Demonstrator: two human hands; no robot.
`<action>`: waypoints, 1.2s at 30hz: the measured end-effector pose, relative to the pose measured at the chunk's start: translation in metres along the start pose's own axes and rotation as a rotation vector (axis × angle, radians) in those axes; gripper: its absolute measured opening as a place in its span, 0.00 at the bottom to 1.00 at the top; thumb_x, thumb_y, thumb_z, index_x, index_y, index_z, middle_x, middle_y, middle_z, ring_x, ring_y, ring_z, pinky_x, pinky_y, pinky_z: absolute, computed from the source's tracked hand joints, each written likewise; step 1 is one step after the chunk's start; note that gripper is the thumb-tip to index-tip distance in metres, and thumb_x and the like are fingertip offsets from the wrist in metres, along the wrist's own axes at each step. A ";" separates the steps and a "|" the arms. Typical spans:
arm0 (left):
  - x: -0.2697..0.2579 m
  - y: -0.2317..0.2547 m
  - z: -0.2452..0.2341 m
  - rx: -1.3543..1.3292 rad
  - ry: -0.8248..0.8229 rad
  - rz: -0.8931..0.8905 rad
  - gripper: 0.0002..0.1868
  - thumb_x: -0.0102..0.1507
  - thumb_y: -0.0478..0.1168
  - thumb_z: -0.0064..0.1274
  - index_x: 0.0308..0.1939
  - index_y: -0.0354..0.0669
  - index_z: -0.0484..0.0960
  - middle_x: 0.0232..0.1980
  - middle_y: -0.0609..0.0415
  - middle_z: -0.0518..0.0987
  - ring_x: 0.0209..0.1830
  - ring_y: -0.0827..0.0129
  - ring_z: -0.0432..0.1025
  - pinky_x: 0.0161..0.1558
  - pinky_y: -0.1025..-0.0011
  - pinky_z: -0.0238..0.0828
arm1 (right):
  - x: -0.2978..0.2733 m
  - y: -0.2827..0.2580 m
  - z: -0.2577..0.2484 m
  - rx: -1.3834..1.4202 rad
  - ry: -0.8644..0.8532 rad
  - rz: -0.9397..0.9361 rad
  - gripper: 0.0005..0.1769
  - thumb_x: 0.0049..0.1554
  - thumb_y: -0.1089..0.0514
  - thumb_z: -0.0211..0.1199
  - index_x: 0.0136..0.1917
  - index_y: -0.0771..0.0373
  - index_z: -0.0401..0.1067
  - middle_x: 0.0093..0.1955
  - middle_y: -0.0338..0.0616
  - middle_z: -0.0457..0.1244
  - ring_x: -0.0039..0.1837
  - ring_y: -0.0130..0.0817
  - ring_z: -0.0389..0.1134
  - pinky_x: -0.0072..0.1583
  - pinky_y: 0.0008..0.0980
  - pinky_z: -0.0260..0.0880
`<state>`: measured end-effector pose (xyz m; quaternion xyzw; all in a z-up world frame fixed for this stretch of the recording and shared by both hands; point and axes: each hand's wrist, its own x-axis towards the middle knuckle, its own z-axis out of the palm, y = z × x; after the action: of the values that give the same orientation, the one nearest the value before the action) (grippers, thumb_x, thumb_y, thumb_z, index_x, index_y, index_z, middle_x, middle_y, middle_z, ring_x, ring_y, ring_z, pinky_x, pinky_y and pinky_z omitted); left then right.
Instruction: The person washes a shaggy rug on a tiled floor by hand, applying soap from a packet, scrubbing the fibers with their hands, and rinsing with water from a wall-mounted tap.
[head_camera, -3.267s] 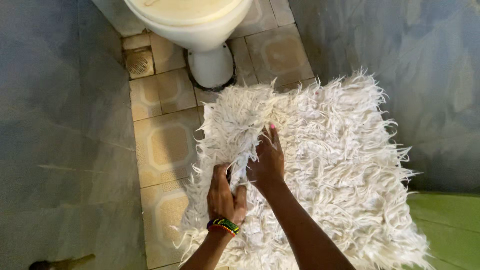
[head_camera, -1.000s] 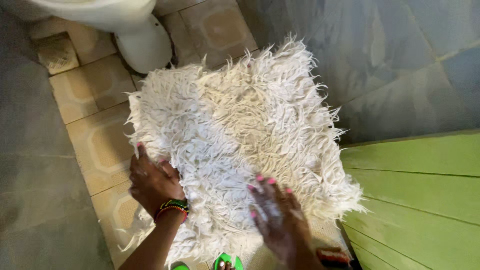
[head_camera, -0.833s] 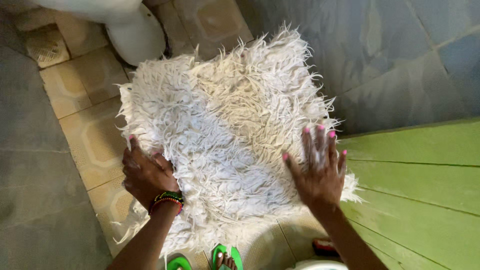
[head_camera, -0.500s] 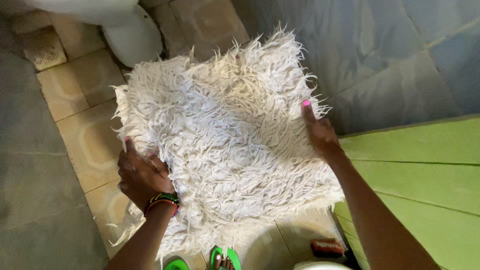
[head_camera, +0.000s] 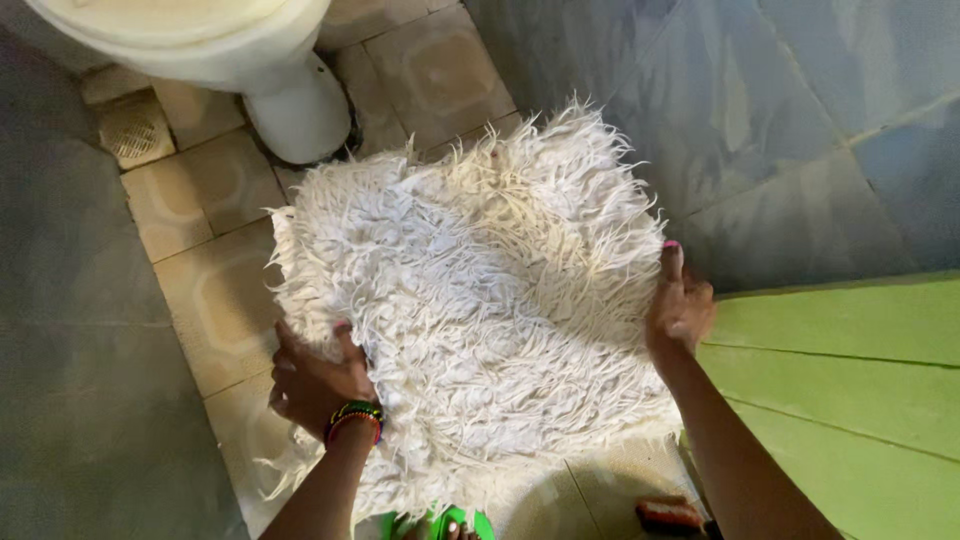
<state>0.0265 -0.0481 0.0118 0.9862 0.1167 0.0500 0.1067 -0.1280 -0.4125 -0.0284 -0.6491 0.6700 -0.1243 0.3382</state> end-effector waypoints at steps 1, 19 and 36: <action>0.000 0.002 -0.002 0.012 -0.005 -0.016 0.41 0.65 0.64 0.54 0.74 0.45 0.68 0.63 0.42 0.78 0.55 0.49 0.75 0.62 0.50 0.66 | 0.008 0.015 0.005 0.077 -0.011 -0.006 0.56 0.63 0.17 0.55 0.68 0.78 0.67 0.69 0.71 0.65 0.65 0.55 0.68 0.68 0.47 0.65; 0.084 -0.149 0.043 -0.411 -0.938 0.122 0.33 0.59 0.64 0.59 0.49 0.37 0.85 0.38 0.50 0.82 0.39 0.60 0.74 0.45 0.60 0.70 | -0.014 0.046 -0.071 -0.134 -0.740 -0.174 0.45 0.53 0.20 0.47 0.76 0.43 0.57 0.60 0.52 0.58 0.61 0.43 0.59 0.68 0.50 0.57; 0.159 0.000 -0.169 -1.208 -0.928 -0.162 0.33 0.63 0.58 0.63 0.52 0.27 0.78 0.42 0.52 0.76 0.38 0.65 0.70 0.42 0.63 0.69 | -0.087 -0.108 -0.173 -0.193 -0.223 -0.481 0.41 0.57 0.31 0.64 0.62 0.70 0.64 0.53 0.69 0.61 0.52 0.62 0.60 0.52 0.58 0.60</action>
<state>0.1595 0.0233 0.1881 0.6650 0.0841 -0.3222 0.6685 -0.1562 -0.3908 0.1904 -0.8285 0.4639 -0.0643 0.3072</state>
